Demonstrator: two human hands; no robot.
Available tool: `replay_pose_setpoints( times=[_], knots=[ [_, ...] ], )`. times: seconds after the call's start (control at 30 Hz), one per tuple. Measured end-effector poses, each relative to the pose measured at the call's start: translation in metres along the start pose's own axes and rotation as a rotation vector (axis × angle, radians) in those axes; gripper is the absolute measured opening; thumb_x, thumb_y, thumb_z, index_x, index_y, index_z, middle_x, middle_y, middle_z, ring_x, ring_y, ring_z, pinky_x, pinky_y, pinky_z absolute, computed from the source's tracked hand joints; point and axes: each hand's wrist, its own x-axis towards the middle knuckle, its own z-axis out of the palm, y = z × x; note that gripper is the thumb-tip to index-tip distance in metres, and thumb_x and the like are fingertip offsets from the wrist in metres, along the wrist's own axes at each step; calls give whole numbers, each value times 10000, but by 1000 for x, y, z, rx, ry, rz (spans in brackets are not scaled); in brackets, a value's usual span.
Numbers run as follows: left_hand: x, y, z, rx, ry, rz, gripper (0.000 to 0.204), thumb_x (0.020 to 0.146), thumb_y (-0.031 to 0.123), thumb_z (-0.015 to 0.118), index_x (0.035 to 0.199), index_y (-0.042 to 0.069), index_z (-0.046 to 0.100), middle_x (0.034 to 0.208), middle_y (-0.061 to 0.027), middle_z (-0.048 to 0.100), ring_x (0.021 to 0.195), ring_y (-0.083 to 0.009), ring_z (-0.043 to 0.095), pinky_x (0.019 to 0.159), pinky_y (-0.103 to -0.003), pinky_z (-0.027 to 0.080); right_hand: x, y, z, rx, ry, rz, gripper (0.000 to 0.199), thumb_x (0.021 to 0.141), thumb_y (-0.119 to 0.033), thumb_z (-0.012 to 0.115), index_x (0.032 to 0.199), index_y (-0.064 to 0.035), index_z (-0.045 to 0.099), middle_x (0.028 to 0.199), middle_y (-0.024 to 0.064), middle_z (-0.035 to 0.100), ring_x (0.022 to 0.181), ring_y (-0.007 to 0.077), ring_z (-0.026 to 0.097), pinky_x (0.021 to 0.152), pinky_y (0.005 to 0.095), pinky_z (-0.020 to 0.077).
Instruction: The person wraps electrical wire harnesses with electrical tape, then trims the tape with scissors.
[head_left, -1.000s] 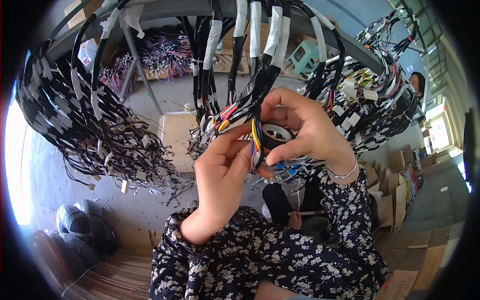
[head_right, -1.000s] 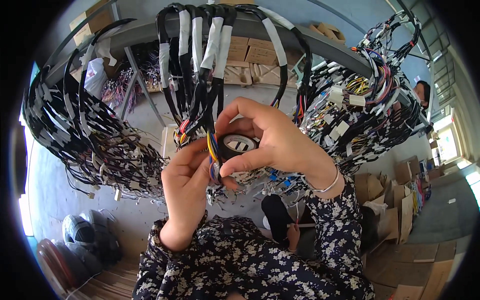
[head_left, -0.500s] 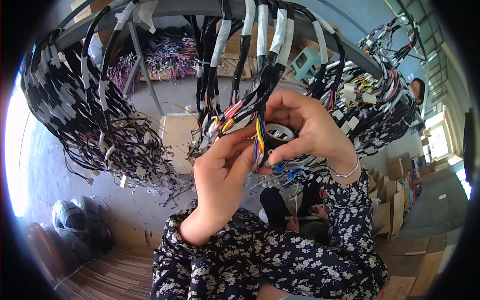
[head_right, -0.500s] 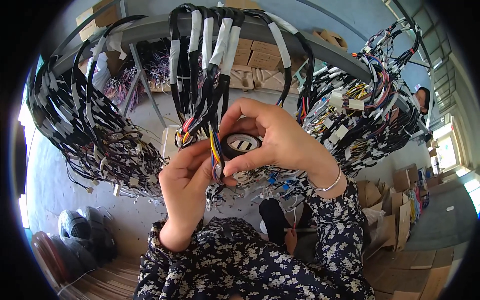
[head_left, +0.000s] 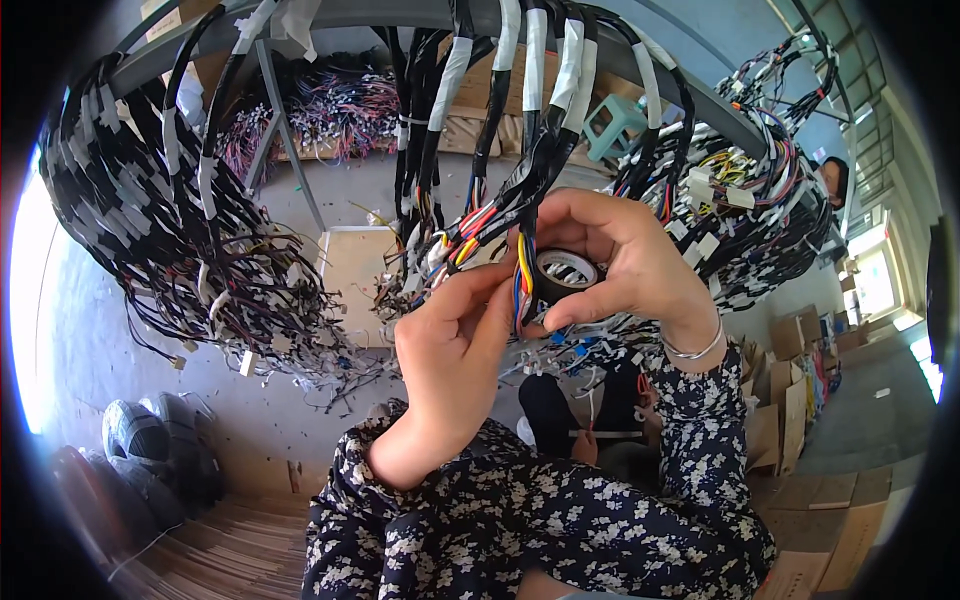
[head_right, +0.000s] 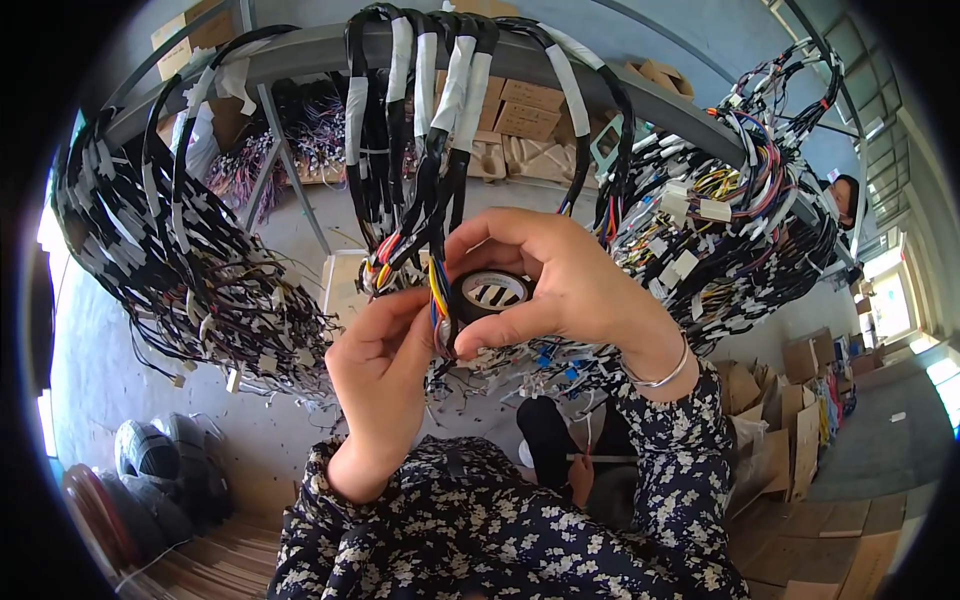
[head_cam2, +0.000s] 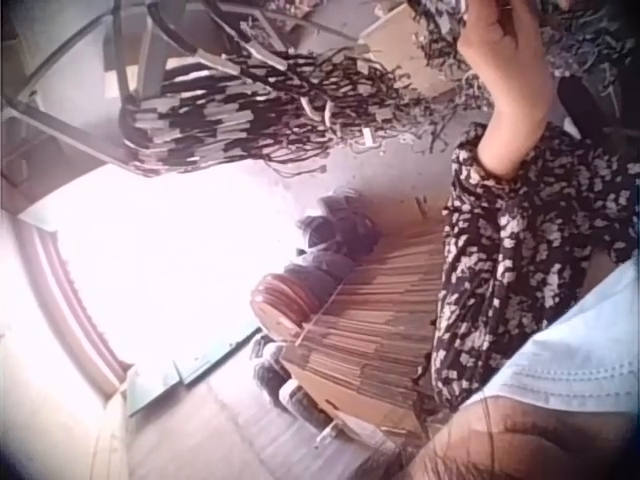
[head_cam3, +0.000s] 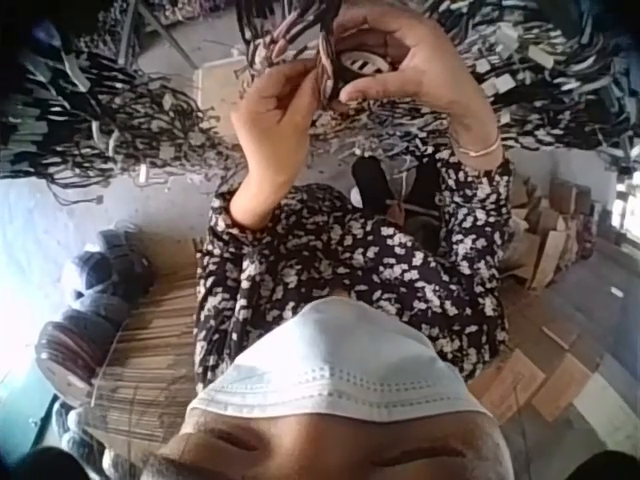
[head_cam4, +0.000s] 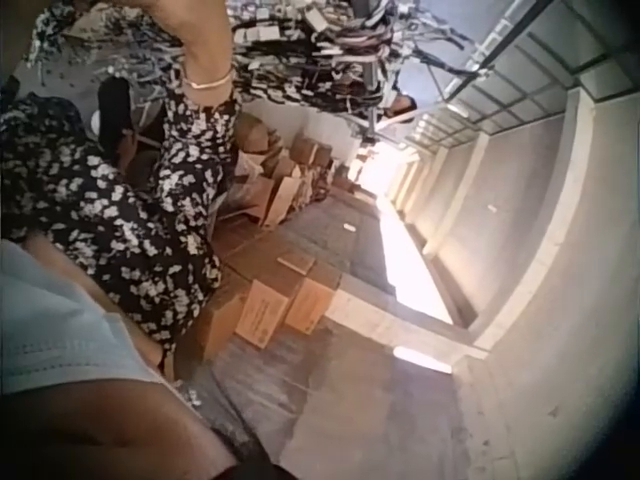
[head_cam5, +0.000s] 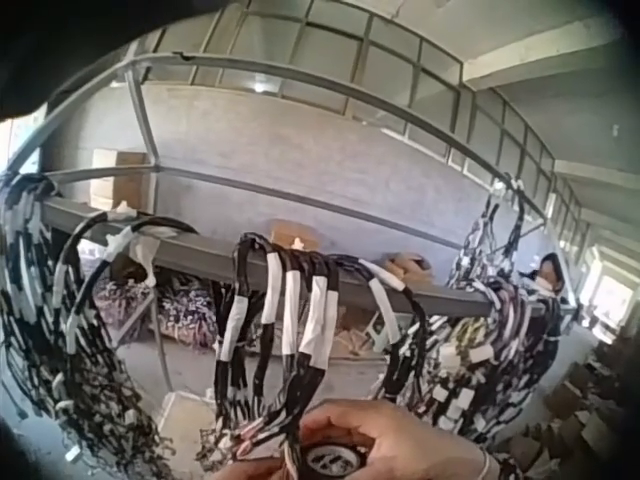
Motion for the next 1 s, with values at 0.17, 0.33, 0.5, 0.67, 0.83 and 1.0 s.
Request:
replay_pose_setpoints(
  times=[0.17, 0.33, 0.5, 0.67, 0.83, 1.0],
  knots=[
    [-2, -5, 4, -124, 17, -2, 96, 975, 5, 569, 1030, -62, 609, 850, -66, 686, 672, -85, 641, 586, -223, 526, -5, -4, 2, -115, -14, 96, 540, 732, -70, 840, 1205, 30, 599, 1096, 62, 661, 1052, 152, 636, 955, 306, 503],
    [3, -1, 2, -372, 32, -147, 105, 1002, 38, 525, 1017, -45, 587, 803, -65, 659, 592, -86, 580, 527, -217, 477, 1, -6, -2, -176, -7, 95, 415, 825, -164, 766, 1169, 25, 632, 1016, 31, 663, 931, 85, 604, 818, 243, 499],
    [-2, -9, -8, -537, -30, -106, 227, 1029, 125, 525, 1156, -53, 587, 901, -87, 674, 657, -84, 567, 618, -209, 465, 4, 1, 5, -68, 10, 70, 422, 849, -160, 749, 1193, 42, 609, 1016, 46, 666, 924, 92, 613, 804, 242, 504],
    [-15, -10, 1, -440, 20, 32, 365, 1000, 62, 577, 1343, -53, 525, 958, -53, 667, 766, -77, 573, 684, -205, 477, 4, -3, 11, -9, -55, 27, 418, 872, -119, 731, 1218, 64, 582, 1025, 74, 672, 957, 114, 635, 808, 266, 523],
    [-18, -18, 5, -498, 46, 59, 395, 968, 24, 618, 1344, -59, 527, 985, -57, 669, 804, -77, 588, 721, -203, 489, 4, -1, 11, 37, -58, 41, 423, 872, -98, 730, 1232, 63, 578, 1076, 75, 668, 989, 130, 640, 857, 284, 525],
    [-23, -26, 10, -335, 130, 147, 413, 921, -22, 666, 1311, -81, 543, 1063, -93, 683, 923, -111, 635, 818, -228, 512, 3, 4, 12, -15, -19, 81, 655, 802, -335, 809, 1257, 72, 574, 1202, 102, 632, 1118, 179, 613, 998, 321, 479]
  ],
)
